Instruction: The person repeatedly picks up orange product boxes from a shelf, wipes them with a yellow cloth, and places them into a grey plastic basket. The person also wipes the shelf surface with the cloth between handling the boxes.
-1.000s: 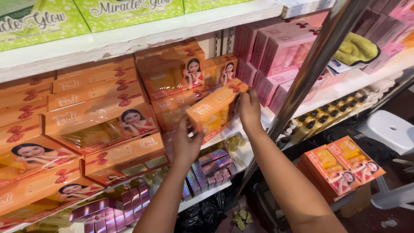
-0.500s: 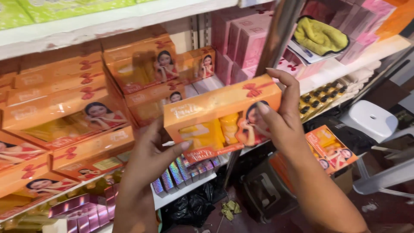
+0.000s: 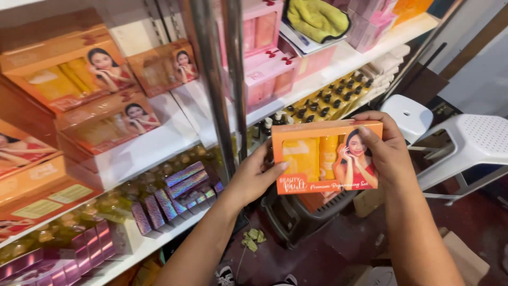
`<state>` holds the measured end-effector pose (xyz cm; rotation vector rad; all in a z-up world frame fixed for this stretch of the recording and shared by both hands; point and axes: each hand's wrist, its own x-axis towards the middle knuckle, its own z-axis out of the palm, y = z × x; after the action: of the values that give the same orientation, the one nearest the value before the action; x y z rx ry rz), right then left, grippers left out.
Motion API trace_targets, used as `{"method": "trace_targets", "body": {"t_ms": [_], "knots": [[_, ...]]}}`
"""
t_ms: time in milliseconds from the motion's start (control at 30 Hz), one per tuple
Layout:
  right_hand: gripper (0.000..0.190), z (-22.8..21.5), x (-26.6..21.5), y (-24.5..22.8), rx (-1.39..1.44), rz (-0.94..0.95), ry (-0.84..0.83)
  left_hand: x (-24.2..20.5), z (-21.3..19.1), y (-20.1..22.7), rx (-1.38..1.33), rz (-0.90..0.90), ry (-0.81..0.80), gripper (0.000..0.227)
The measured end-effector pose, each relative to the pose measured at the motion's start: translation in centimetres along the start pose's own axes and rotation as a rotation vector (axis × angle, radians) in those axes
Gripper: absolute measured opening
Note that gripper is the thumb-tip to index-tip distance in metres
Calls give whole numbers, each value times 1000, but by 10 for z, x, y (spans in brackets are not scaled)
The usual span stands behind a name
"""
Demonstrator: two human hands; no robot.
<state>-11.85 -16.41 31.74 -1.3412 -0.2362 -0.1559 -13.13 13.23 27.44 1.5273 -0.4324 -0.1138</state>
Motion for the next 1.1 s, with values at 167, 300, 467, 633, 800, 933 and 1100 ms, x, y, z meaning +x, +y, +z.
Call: {"method": "trace_targets", "body": {"t_ms": [167, 300, 467, 633, 800, 933, 1100], "knots": [[18, -70, 8, 69, 8, -24, 208, 56, 49, -87, -174, -249, 87, 62], [23, -71, 8, 101, 22, 235, 500, 101, 78, -164, -454, -452, 363, 52], [29, -135, 13, 211, 116, 270, 581, 145, 95, -236, -469, -538, 543, 45], [38, -181, 17, 242, -151, 362, 556, 182, 119, -273, -374, -650, 583, 45], [50, -237, 31, 265, -280, 367, 504, 231, 150, -334, -346, -618, 484, 50], [52, -261, 36, 267, -193, 399, 533, 243, 166, -289, -315, -645, 351, 60], [57, -274, 38, 279, -247, 423, 609, 258, 170, -297, -213, -689, 178, 83]]}}
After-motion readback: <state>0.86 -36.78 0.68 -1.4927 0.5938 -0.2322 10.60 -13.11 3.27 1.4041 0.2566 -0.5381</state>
